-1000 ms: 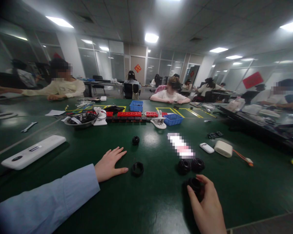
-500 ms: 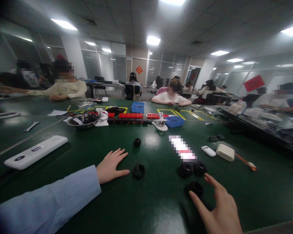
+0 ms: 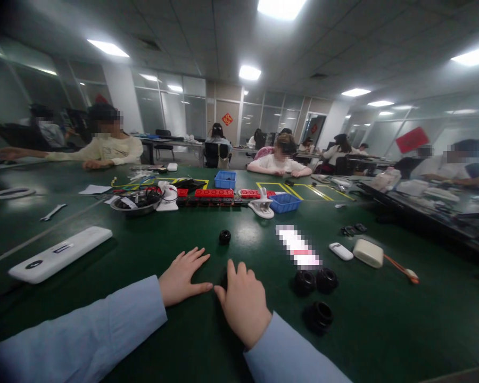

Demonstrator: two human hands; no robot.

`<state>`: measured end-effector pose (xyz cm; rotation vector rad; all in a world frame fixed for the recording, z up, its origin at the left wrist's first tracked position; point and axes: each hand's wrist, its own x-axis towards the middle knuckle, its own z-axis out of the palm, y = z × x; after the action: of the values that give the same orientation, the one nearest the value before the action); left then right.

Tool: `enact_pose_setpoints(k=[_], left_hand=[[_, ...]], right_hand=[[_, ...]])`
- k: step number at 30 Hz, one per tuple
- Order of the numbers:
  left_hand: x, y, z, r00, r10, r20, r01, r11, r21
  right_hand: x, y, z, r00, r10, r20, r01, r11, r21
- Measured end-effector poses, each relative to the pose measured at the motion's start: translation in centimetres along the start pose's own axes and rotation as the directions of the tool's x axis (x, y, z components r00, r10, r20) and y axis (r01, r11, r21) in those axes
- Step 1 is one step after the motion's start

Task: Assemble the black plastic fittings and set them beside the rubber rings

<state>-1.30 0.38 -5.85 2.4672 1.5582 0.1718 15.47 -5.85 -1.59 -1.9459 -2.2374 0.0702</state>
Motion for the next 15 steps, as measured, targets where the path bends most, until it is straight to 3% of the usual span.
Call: enact_pose_setpoints(k=[4, 9, 15], left_hand=[[-0.1, 0.0, -0.2, 1.0, 0.01, 0.008, -0.01, 1.0, -0.014], [-0.1, 0.0, -0.2, 1.0, 0.007, 0.0, -0.007, 1.0, -0.028], [-0.1, 0.0, 0.0, 1.0, 0.008, -0.014, -0.008, 1.0, -0.023]], right_hand=[[0.0, -0.3, 2.1, 0.998, -0.054, 0.009, 0.054, 0.998, -0.012], [-0.1, -0.3, 1.6, 0.996, -0.06, 0.068, 0.058, 0.998, 0.03], [0.1, 0.2, 1.7, 0.994, -0.072, -0.088, 0.101, 0.914, 0.393]])
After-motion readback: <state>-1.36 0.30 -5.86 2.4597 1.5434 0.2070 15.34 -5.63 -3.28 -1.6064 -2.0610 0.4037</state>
